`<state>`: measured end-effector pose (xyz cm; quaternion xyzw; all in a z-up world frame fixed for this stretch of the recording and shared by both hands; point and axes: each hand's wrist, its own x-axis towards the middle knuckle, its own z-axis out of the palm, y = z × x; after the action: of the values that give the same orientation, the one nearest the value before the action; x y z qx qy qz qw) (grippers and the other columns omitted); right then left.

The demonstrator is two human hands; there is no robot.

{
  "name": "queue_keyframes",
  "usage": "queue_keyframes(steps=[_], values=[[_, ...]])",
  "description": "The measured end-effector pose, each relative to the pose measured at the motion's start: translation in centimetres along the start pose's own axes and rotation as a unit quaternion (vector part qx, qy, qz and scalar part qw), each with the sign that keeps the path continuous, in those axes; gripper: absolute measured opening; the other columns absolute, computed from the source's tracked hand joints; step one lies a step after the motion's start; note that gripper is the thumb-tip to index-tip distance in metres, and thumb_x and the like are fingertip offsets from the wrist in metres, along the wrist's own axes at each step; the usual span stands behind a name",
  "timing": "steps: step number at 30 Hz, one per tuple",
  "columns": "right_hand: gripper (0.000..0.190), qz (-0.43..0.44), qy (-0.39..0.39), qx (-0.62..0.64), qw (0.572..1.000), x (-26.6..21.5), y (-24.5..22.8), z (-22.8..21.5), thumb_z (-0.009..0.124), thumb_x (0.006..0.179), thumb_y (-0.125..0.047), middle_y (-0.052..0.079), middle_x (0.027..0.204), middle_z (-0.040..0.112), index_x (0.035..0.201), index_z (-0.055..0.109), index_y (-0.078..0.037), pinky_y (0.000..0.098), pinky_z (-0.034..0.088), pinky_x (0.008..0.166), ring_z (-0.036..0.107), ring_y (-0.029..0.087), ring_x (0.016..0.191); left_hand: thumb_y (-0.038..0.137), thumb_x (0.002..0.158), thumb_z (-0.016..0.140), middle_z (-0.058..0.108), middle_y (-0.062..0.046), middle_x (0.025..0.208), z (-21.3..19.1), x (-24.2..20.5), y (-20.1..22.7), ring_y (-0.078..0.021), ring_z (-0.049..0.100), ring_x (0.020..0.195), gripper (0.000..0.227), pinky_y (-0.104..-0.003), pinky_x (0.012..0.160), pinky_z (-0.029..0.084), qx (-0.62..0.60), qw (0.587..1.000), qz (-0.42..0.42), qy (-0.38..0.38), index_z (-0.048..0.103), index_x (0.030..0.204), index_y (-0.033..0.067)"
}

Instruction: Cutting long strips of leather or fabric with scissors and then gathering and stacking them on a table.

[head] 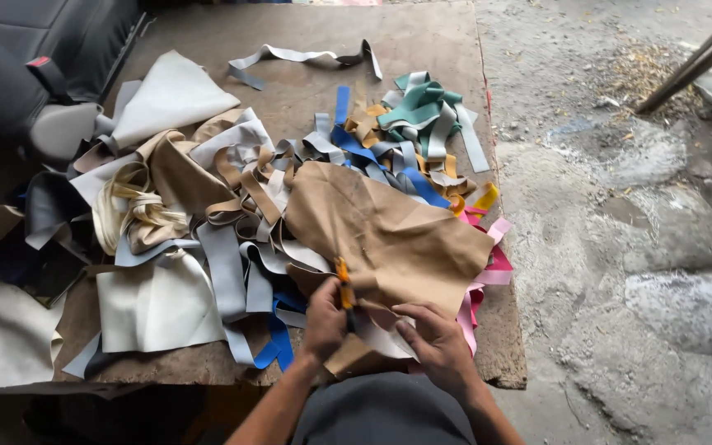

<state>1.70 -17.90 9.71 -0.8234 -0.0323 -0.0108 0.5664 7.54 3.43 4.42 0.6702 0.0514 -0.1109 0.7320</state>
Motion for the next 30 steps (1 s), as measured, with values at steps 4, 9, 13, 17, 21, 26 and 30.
queue_keyframes(steps=[4,9,13,17,21,26,30], values=[[0.032,0.067,0.005,-0.002,0.998,-1.9,2.1,-0.3,0.077,0.091,-0.025,0.004,0.116,0.077,0.121,0.078,-0.013,0.0254,0.059,0.095,0.075,0.014,0.105,-0.016,0.075,0.073,0.071,-0.013,0.123,-7.3,5.4,0.3,-0.0229,0.07,0.115,0.061,-0.03,0.103,0.057,0.016,0.996,0.072,0.05,0.065,0.133,-0.0012],[0.054,0.308,-0.079,-0.138,0.938,-3.7,5.6,0.3,0.075,0.089,-0.04,0.004,0.125,0.078,0.139,0.068,-0.021,0.0303,0.054,0.103,0.074,0.016,0.116,0.006,0.073,0.094,0.064,-0.011,0.092,-14.3,8.2,15.4,-0.0264,0.055,0.07,0.051,-0.044,0.055,0.046,0.277,0.821,0.327,0.378,0.054,0.104,0.0027],[0.065,0.388,-0.176,-0.202,0.882,-4.9,10.1,1.0,0.068,0.087,-0.058,0.004,0.13,0.077,0.137,0.068,-0.016,0.0327,0.053,0.102,0.073,0.019,0.119,0.025,0.112,0.079,0.06,-0.033,0.126,-22.8,13.9,12.7,-0.0537,0.066,0.117,0.057,-0.053,0.099,0.059,0.353,0.698,0.435,0.446,0.04,0.139,-0.0066],[0.042,0.433,-0.171,-0.094,0.88,-5.1,13.6,2.6,0.069,0.091,-0.052,-0.002,0.086,0.082,0.089,0.084,-0.013,0.0245,0.051,0.074,0.066,0.007,0.075,0.024,0.102,0.085,0.065,-0.026,0.113,-22.4,12.0,2.3,-0.048,0.065,0.096,0.055,-0.052,0.078,0.054,0.392,0.73,0.315,0.463,0.042,0.128,0.0011],[0.072,0.48,-0.128,-0.04,0.867,-7.3,21.5,5.5,0.083,0.082,-0.062,0.021,0.112,0.082,0.127,0.078,-0.006,0.043,0.061,0.091,0.081,0.032,0.102,0.041,0.088,0.09,0.072,-0.02,0.092,-12.6,1.3,-5.3,-0.0368,0.073,0.089,0.055,-0.051,0.086,0.057,0.167,0.943,-0.022,0.289,0.062,0.109,-0.0015],[0.061,0.512,0.023,0.149,0.846,-8.3,19.7,6.8,0.086,0.083,-0.034,0.014,0.121,0.077,0.133,0.065,-0.006,0.04,0.062,0.082,0.077,0.027,0.103,0.016,0.093,0.077,0.08,-0.016,0.092,-10.4,-6.8,-13.8,-0.0257,0.076,0.061,0.024,-0.027,0.052,0.047,-0.014,0.951,-0.268,0.154,0.059,0.104,0.0058],[0.048,0.394,0.241,0.27,0.845,-8.9,18.5,7.9,0.082,0.082,-0.005,0.016,0.115,0.076,0.128,0.069,-0.001,0.0369,0.061,0.081,0.07,0.023,0.099,0.012,0.083,0.088,0.087,-0.008,0.091,-8.5,-11.1,-11.2,-0.0141,0.076,0.063,0.025,-0.024,0.061,0.056,0.102,0.935,-0.333,0.07,0.068,0.097,0.0089]])
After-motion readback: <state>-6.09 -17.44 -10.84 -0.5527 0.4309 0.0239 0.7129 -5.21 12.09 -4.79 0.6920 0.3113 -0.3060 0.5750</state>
